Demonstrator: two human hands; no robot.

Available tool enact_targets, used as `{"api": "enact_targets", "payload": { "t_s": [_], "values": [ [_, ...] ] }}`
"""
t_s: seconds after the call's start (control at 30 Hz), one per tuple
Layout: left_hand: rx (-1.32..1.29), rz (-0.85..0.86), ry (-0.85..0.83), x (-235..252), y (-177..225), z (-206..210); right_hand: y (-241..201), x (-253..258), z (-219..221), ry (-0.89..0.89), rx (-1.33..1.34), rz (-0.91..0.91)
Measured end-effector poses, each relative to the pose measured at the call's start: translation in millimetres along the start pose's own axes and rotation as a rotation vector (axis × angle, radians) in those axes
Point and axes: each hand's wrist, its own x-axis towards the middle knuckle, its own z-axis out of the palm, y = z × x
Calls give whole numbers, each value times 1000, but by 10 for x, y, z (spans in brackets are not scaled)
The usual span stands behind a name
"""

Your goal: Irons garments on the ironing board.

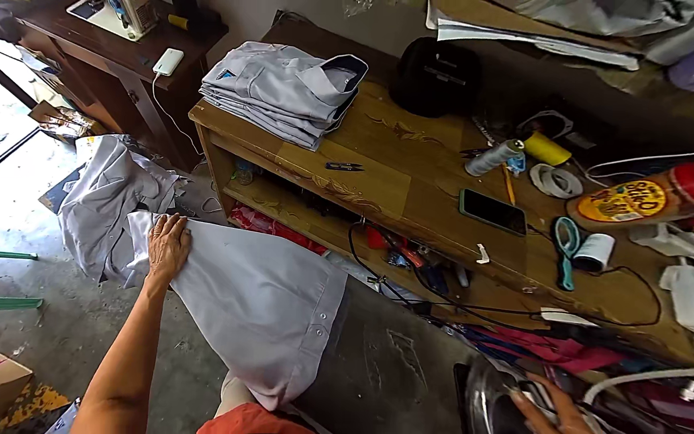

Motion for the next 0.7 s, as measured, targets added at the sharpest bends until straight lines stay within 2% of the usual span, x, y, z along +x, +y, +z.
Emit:
{"api": "enact_targets", "payload": {
  "t_s": [0.13, 0.23, 0.33, 0.43, 0.57, 0.7],
  "values": [
    [15, 33, 32, -28, -66, 56, -797, 35, 223, -32, -57, -251],
    [10, 36, 42, -41, -77, 72, -1557, 210, 532, -81, -57, -427],
    [25, 46, 51, -77, -107, 62, -2403, 379, 907, -244, -115, -543],
    [62, 59, 55, -119, -141, 73, -3059, 536, 1291, -382, -204, -660],
    [75, 34, 23, -124, -206, 32, -3584, 476, 1599, -495, -337, -831],
    [53, 26, -12, -94, -309, 26, -3771, 356, 1680, -584, -461, -921]
  ]
}}
